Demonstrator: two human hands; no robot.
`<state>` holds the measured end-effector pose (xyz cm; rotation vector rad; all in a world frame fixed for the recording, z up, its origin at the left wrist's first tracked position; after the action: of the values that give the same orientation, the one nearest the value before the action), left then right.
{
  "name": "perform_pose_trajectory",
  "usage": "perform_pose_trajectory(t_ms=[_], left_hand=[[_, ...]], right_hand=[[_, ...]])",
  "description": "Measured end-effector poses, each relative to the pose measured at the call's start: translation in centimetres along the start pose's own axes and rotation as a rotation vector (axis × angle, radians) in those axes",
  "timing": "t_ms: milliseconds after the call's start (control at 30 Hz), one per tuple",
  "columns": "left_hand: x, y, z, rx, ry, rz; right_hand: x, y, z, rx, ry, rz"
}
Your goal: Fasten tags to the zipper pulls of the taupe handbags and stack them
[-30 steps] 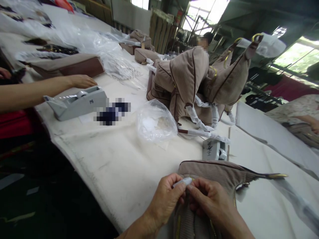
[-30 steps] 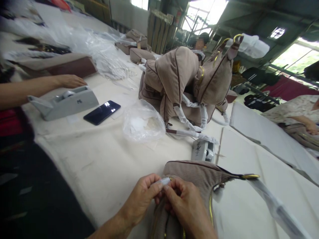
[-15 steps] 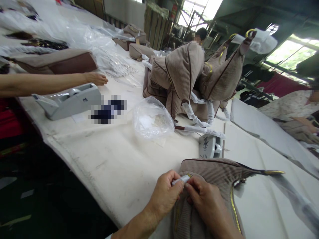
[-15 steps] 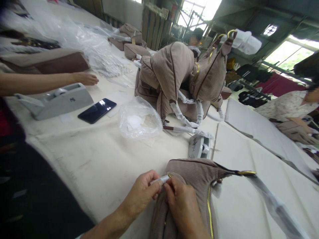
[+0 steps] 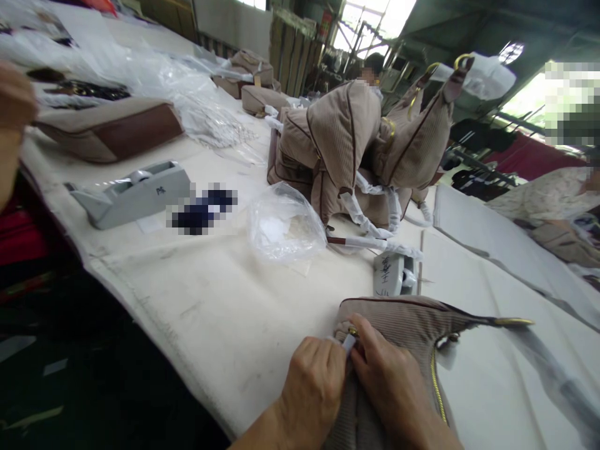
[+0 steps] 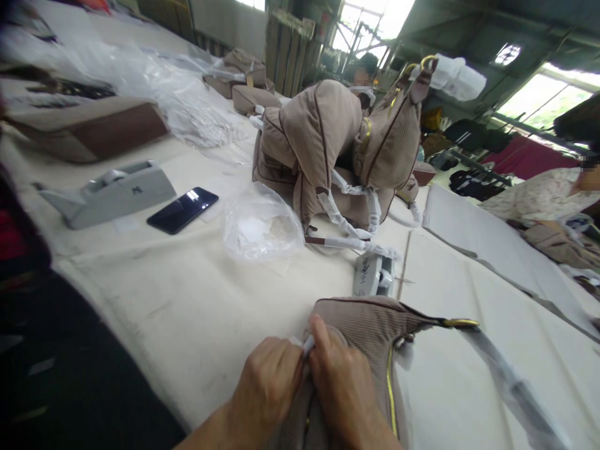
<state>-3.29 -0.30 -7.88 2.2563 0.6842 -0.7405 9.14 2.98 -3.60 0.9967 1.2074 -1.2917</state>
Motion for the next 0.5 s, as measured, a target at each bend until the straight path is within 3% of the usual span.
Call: perform_pose_trajectory(t_ms=[100, 200, 267, 367, 500], left_hand=[[0.1, -0.1, 0.0, 0.133, 0.021, -0.044], [-0.2, -0.6, -0.1, 0.163, 0.026, -0.057], [-0.4, -0.9, -0.1, 0.157, 0.031, -0.071], [-0.6, -1.3, 0.1, 0.173, 0.027, -0.100], [-0.7, -1.8, 0.3, 0.214, 0.015, -0.123]], right_hand=[[-1.4, -0.5, -0.8, -0.003, -0.173, 0.087], [-3.4, -0.8, -2.2, -0.086, -0.331, -0.066], [-4.8, -0.9, -3.4, -0.165, -0.324, -0.172], [-5.9, -1.5, -5.1, -0.279, -0.272, -0.087], [-5.2, -2.8, -6.6, -0.530, -0.436, 0.165]])
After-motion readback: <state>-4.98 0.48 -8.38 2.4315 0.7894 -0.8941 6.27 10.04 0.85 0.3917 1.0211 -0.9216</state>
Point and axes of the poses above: each hand's wrist, its own z-axis away from the middle knuckle, its own x-axis out of the palm, y = z × x, the point moved 1 cm from there along -z, towards the middle knuckle, and after that the axes turned 13 degrees about x, right-handed, at the moved point
